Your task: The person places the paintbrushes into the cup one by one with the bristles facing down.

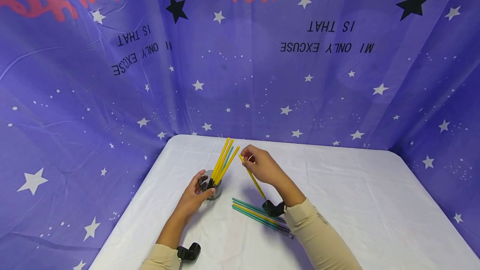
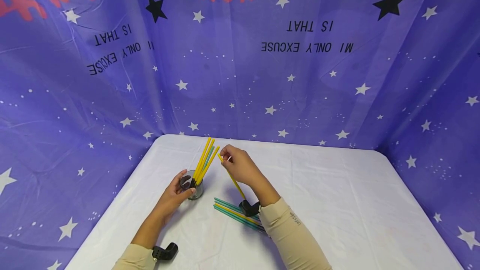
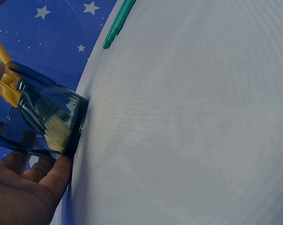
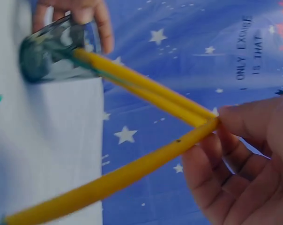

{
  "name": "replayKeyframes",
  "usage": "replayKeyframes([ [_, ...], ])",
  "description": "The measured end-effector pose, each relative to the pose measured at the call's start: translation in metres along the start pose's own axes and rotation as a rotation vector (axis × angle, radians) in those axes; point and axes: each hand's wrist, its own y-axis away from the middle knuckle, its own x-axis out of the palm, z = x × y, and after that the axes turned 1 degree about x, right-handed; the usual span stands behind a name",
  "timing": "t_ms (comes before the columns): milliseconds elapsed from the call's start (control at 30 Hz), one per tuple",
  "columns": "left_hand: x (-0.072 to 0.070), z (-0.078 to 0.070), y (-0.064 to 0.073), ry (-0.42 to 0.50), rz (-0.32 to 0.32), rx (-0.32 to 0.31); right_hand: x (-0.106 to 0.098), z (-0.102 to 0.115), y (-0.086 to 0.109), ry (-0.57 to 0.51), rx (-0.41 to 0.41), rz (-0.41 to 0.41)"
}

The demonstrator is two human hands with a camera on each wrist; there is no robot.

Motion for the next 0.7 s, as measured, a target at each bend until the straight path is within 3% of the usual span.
replayKeyframes([
  [200,0.001,-0.012,0.007,-0.003,0.007,0.008,-0.008,0.013,-0.001,-0.205,0.010,-0.167],
  [533,0.001,-0.008,0.006,0.002,0.000,0.006,-0.009,0.024,-0.006,-0.672,0.026,-0.413],
  [633,0.000,-0.008,0.006,0.004,0.002,0.005,-0.004,0.025,-0.008,-0.767,0.014,-0.476],
  [700,-0.001,0.001,0.000,0.002,0.002,0.008,0.001,0.026,-0.008,-0.806,0.012,-0.510],
])
